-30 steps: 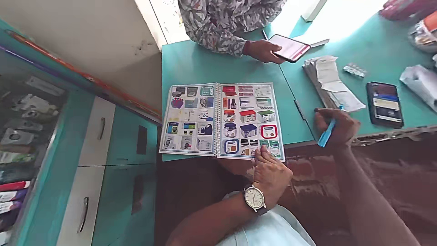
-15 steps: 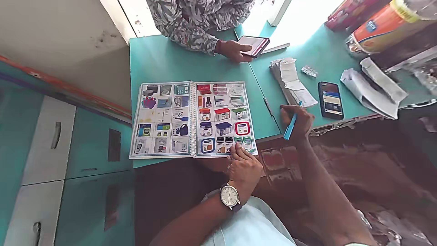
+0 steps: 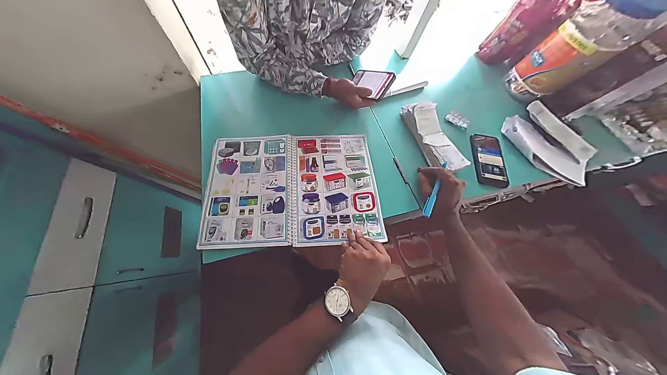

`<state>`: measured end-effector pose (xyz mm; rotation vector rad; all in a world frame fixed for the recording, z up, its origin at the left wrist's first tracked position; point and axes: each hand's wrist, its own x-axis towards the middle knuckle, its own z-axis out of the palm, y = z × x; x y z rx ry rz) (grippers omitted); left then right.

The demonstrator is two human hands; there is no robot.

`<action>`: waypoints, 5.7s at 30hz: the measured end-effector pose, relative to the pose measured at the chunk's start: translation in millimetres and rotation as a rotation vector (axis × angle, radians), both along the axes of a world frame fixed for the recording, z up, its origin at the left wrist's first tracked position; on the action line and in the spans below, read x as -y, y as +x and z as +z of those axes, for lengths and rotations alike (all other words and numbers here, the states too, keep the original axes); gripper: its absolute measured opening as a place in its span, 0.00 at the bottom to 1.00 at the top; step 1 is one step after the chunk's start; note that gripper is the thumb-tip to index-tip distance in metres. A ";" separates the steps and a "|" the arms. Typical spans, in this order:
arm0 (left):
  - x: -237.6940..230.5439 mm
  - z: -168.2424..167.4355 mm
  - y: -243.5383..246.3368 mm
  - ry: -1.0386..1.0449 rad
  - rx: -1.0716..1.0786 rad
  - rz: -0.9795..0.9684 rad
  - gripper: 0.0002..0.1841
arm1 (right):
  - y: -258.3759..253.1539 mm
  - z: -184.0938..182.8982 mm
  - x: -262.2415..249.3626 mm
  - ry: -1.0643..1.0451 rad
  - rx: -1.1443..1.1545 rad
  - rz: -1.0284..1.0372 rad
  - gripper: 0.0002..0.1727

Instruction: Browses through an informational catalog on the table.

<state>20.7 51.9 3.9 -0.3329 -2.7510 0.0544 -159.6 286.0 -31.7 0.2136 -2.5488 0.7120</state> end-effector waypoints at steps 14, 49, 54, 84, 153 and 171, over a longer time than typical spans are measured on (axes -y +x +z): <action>-3.7 7.5 4.9 0.032 0.121 -0.019 0.12 | 6.2 6.8 1.6 0.053 -0.013 -0.029 0.17; 133.0 -2.1 44.6 0.585 -0.033 0.122 0.12 | -9.6 -23.2 -16.6 0.101 -0.067 0.061 0.23; 62.5 3.8 9.9 0.277 0.201 -0.108 0.15 | -50.3 -109.7 -82.7 0.109 -0.116 0.046 0.20; 18.2 2.6 -2.4 0.025 0.077 -0.019 0.11 | 2.1 2.8 3.7 0.002 -0.022 0.005 0.18; 40.8 1.7 -23.8 0.286 0.106 -0.227 0.07 | 1.4 5.9 4.8 0.011 -0.018 -0.020 0.21; 299.4 -3.7 124.2 1.093 -1.014 0.921 0.55 | 0.8 0.8 2.0 -0.002 0.014 0.005 0.21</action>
